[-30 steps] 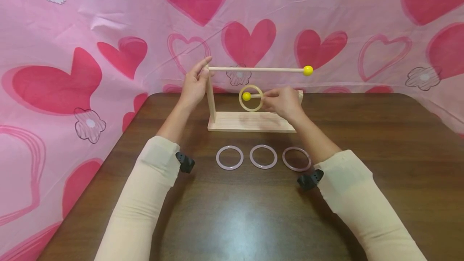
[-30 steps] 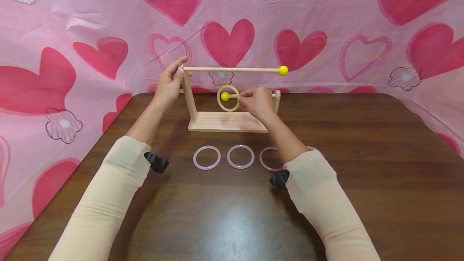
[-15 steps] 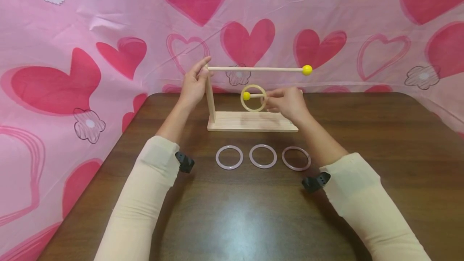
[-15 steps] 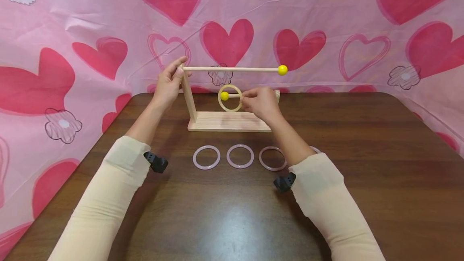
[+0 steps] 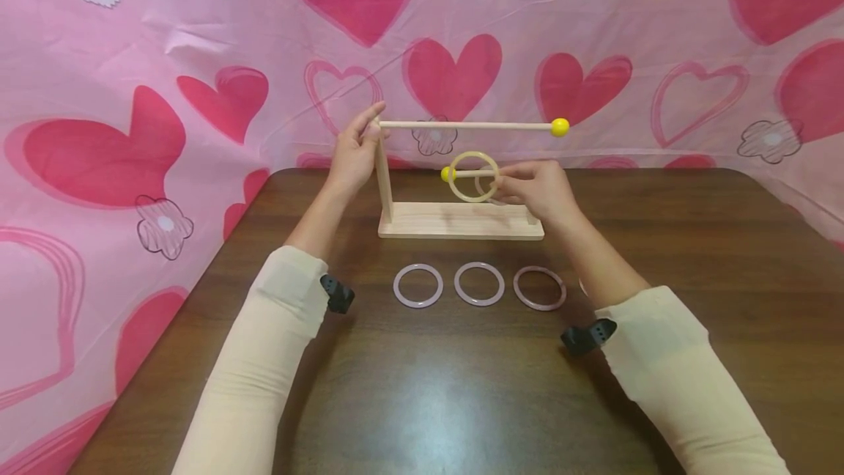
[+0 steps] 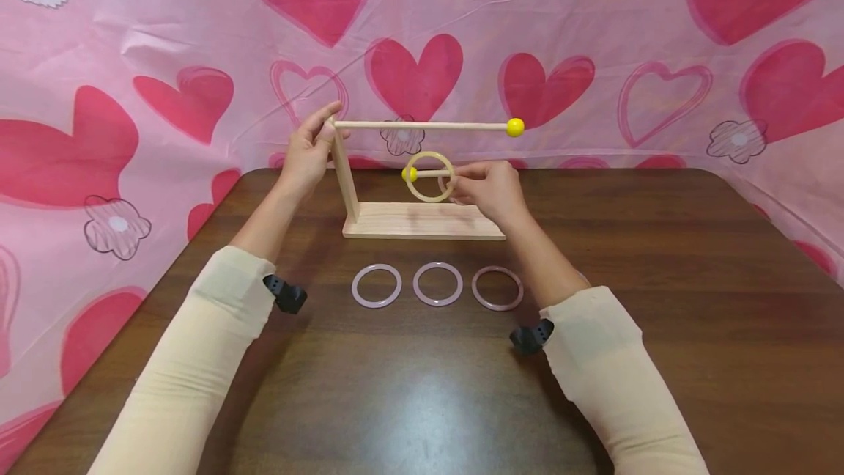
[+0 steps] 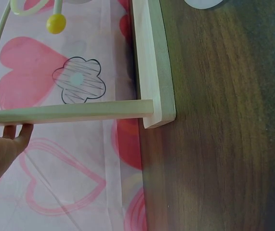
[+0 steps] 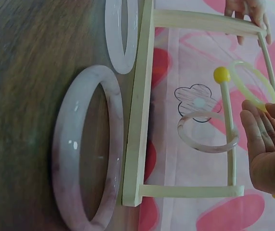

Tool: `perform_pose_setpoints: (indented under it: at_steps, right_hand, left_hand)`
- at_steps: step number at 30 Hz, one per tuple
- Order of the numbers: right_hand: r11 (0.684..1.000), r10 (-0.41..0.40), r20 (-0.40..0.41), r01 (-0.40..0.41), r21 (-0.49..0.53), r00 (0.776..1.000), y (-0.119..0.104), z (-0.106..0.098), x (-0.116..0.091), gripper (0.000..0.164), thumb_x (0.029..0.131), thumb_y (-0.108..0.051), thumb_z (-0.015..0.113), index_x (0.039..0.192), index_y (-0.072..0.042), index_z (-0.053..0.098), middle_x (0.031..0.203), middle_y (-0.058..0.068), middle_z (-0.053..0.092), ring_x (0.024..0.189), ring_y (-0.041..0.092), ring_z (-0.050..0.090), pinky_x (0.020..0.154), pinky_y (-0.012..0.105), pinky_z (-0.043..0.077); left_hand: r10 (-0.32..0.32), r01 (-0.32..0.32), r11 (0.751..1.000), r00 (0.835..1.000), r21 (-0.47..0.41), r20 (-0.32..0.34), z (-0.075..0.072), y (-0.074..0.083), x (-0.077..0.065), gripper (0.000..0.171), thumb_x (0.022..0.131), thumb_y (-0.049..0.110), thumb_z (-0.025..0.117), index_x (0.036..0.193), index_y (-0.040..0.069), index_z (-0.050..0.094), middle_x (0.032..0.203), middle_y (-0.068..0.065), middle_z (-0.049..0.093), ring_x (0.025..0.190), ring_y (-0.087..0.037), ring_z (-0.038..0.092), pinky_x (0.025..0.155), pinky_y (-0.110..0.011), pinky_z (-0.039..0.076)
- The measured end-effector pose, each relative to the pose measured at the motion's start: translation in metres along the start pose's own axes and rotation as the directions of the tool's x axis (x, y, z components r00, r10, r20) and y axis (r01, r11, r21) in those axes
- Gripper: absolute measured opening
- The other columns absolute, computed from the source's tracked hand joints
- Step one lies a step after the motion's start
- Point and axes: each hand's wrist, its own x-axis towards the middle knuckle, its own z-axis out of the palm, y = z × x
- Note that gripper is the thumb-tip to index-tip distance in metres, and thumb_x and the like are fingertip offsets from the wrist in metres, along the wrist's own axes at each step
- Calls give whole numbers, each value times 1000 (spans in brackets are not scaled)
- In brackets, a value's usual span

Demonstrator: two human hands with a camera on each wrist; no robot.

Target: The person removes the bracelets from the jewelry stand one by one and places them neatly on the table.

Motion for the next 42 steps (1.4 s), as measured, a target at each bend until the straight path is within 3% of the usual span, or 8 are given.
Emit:
perform_pose_setpoints:
  at_steps: [10,14,19,22,26,29,37,42]
  right_hand:
    - [994,27,20,-29,102,999,7,-18,-6,35,86,1,60,113,22,52,76,0,68,67,11,67,67,25,53]
    - [985,23,17,-26,172,1000,9,-23,-7,34,85,4,61,112,22,52,78,3,68,67,11,67,66,25,53]
    - [984,24,7,-25,176,1000,10,-31,-9,35,84,4,61,112,23,51,88,6,64,68,11,67,66,25,53]
    - [980,24,7,-25,195,1000,10,-36,-11,30,84,5,61,109,21,55,84,3,65,68,11,67,65,25,53]
    - [965,25,24,-30,262,999,11,-42,-12,13,84,7,61,93,4,69,73,5,69,67,13,67,66,27,54]
    - [954,22,32,-30,298,999,11,-46,-13,18,84,8,60,81,-5,72,73,8,69,67,15,68,66,29,54]
    - [944,40,5,-39,327,999,14,-57,-17,16,84,10,58,84,1,71,74,10,69,68,17,68,66,31,54]
    - [951,36,-13,-30,309,999,14,-65,-19,19,85,8,59,80,-3,73,74,8,69,68,15,68,65,29,54]
  left_hand:
    - [-4,4,1000,1000,25,-1,0,2,-1,38,98,16,44,135,21,49,112,-19,62,108,-21,56,91,-32,43]
    - [9,-9,1000,1000,18,-4,0,1,-1,38,98,16,44,135,20,49,110,-18,63,108,-21,55,91,-32,43]
    - [22,-22,1000,1000,9,-3,0,0,0,38,98,15,44,135,18,49,109,-19,63,108,-22,56,90,-32,43]
    - [20,-20,1000,1000,11,0,0,0,0,38,98,16,44,135,19,49,110,-20,63,108,-22,56,90,-32,43]
    - [11,-11,1000,1000,9,-2,0,0,0,37,98,17,44,134,20,50,112,-21,62,108,-22,56,90,-33,44]
    - [14,-14,1000,1000,9,-4,0,-1,0,37,98,16,44,135,20,50,111,-21,62,107,-22,57,89,-33,44]
    - [16,-16,1000,1000,10,-4,0,1,-1,38,98,16,44,135,18,49,111,-21,62,106,-22,57,89,-33,44]
    - [20,-20,1000,1000,9,-5,0,1,-2,38,98,15,44,135,17,49,111,-21,62,106,-23,57,91,-33,43]
